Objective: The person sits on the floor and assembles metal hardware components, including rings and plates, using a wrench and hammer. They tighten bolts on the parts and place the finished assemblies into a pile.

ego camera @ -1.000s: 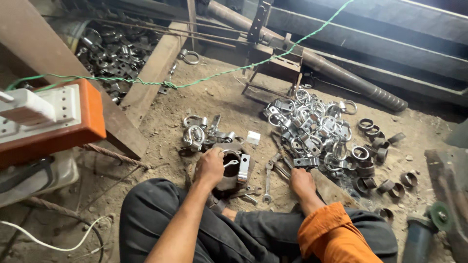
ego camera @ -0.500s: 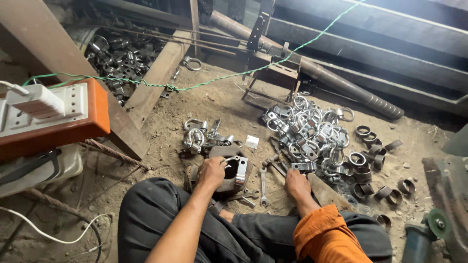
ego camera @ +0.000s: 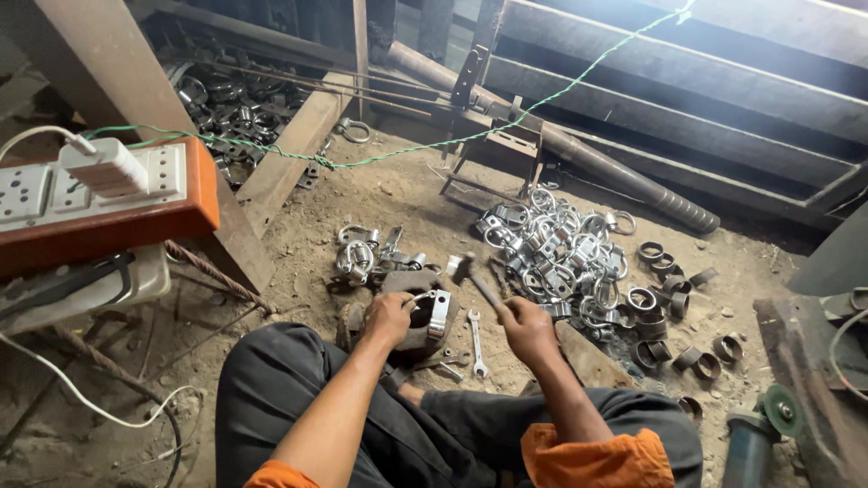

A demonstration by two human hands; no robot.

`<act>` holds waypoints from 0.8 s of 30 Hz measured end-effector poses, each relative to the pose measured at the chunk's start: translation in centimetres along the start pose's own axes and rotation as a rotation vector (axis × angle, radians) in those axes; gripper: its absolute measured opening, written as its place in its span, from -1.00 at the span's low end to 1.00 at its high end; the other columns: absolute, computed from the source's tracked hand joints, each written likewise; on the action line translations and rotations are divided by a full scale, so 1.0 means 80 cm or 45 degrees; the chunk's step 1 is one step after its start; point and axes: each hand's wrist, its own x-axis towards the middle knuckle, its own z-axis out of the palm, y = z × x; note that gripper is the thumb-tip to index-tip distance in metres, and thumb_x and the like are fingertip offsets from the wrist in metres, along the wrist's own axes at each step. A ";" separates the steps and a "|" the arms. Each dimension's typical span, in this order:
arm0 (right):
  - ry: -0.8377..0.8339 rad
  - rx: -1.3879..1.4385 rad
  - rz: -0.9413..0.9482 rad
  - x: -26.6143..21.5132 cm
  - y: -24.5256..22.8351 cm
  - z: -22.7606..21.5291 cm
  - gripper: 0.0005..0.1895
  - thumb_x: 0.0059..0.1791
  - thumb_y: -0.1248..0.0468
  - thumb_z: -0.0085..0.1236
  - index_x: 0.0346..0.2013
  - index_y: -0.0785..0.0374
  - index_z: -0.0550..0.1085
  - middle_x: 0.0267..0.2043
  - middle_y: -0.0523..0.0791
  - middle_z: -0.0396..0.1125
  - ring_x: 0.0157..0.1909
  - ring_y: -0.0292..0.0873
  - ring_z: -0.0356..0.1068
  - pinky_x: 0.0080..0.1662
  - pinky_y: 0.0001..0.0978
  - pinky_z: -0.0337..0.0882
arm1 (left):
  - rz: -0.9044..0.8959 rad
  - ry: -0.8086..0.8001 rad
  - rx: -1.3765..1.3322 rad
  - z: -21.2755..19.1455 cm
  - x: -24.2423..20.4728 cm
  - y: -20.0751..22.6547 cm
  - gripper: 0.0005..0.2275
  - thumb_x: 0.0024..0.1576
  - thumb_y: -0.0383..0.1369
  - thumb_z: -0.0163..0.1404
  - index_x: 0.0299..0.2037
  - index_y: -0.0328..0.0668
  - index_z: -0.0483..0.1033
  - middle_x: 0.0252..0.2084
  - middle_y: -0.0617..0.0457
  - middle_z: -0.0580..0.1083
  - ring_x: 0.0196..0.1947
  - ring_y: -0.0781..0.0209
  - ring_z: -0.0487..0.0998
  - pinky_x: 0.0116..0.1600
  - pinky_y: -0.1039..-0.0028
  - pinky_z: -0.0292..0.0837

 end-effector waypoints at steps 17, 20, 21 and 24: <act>-0.151 -0.171 0.031 -0.053 -0.042 0.004 -0.69 0.03 0.05 0.11 -0.11 0.19 0.58 -0.23 0.08 0.52 -0.22 0.08 0.54 -0.12 -0.11 0.47 | 0.002 -0.003 0.027 -0.001 -0.001 -0.001 -0.84 0.11 -0.24 0.16 -0.16 0.02 0.69 -0.20 -0.15 0.60 -0.15 -0.16 0.61 -0.05 0.14 0.48; -0.042 -0.229 -0.033 -0.057 -0.030 -0.021 -0.69 0.02 0.06 0.15 -0.12 0.21 0.59 -0.23 0.13 0.52 -0.20 0.10 0.52 -0.09 -0.12 0.45 | 0.037 0.055 -0.004 0.004 0.001 -0.005 -0.83 0.10 -0.25 0.14 -0.15 0.01 0.68 -0.19 -0.15 0.60 -0.15 -0.17 0.62 -0.04 0.14 0.49; -0.001 -0.256 -0.055 -0.057 -0.024 -0.023 -0.68 0.00 0.05 0.17 -0.12 0.20 0.60 -0.22 0.11 0.52 -0.17 0.10 0.50 -0.07 -0.12 0.44 | 0.030 0.042 0.000 0.005 0.001 -0.005 -0.83 0.10 -0.25 0.15 -0.14 0.01 0.68 -0.19 -0.15 0.60 -0.15 -0.17 0.62 -0.04 0.14 0.49; 0.075 -0.197 -0.178 -0.051 -0.016 -0.014 -0.68 -0.01 0.05 0.19 -0.15 0.21 0.61 -0.19 0.08 0.51 -0.15 0.10 0.51 -0.07 -0.10 0.46 | 0.013 0.027 0.011 0.002 0.003 -0.006 -0.82 0.10 -0.24 0.15 -0.14 0.01 0.68 -0.18 -0.16 0.60 -0.14 -0.17 0.62 -0.03 0.15 0.49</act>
